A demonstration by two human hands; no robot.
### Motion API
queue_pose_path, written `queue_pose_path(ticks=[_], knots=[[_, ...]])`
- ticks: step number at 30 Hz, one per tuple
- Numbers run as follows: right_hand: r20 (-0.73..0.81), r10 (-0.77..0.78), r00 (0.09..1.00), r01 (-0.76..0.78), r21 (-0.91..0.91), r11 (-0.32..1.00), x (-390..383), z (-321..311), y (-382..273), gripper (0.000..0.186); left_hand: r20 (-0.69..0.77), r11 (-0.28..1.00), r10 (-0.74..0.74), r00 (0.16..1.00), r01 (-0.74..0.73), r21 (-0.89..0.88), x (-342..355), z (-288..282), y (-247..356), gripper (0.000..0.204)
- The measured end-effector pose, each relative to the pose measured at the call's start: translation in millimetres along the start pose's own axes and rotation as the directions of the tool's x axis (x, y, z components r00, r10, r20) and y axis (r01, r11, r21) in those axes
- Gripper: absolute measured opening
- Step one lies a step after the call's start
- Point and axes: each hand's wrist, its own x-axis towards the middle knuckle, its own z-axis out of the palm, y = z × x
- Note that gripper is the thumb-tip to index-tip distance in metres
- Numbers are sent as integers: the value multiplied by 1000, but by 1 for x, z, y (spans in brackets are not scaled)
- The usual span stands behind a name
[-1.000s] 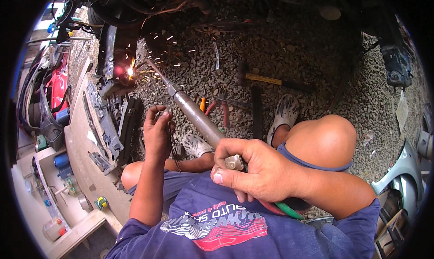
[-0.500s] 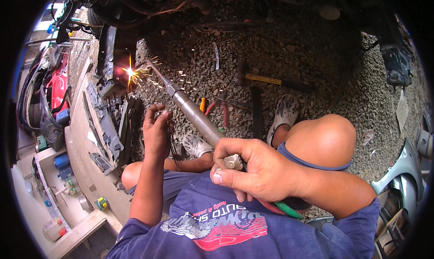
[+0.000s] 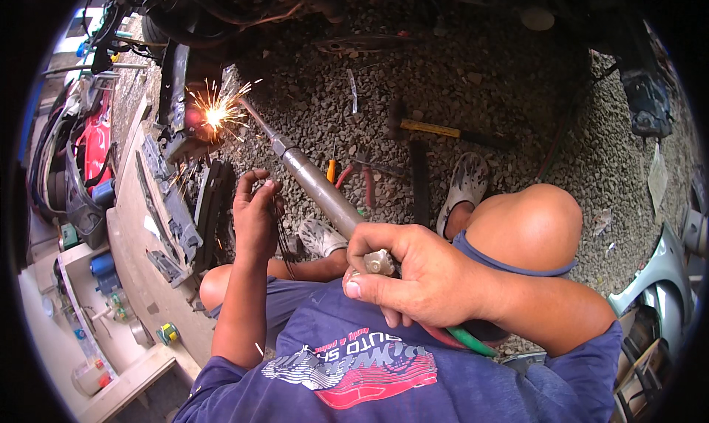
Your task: Using a blowtorch to cut or heat a metal component on a vehicle frame.
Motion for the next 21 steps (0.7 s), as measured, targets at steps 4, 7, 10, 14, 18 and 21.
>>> queue_pose_path(ticks=[4, 7, 10, 14, 18, 21], knots=[[-1, -14, 1000, 14, -3, 1000, 0, 0, 1, 21, 5, 999, 13, 1000, -12, -42, 3, -1, 0, 29], [-8, -20, 1000, 20, -2, 1000, 0, 1, 2, 21, 9, 999, 8, 1000, -8, -43, 4, -1, 0, 28], [-8, -13, 1000, 13, -4, 1000, 0, 1, 1, 21, 7, 999, 12, 1000, -12, -29, 3, -1, -1, 28], [-4, -16, 1000, 16, -10, 1000, -1, 0, 2, 21, 18, 999, -8, 1000, 9, -45, 2, -1, 2, 28], [2, 20, 1000, -20, -11, 1000, -1, 1, -3, 18, 9, 998, 4, 1000, -4, -68, 6, -2, -1, 28], [7, 50, 999, -50, -4, 999, -1, 0, -4, 18, -1, 998, 6, 1000, -6, -64, 6, -1, -2, 28]])
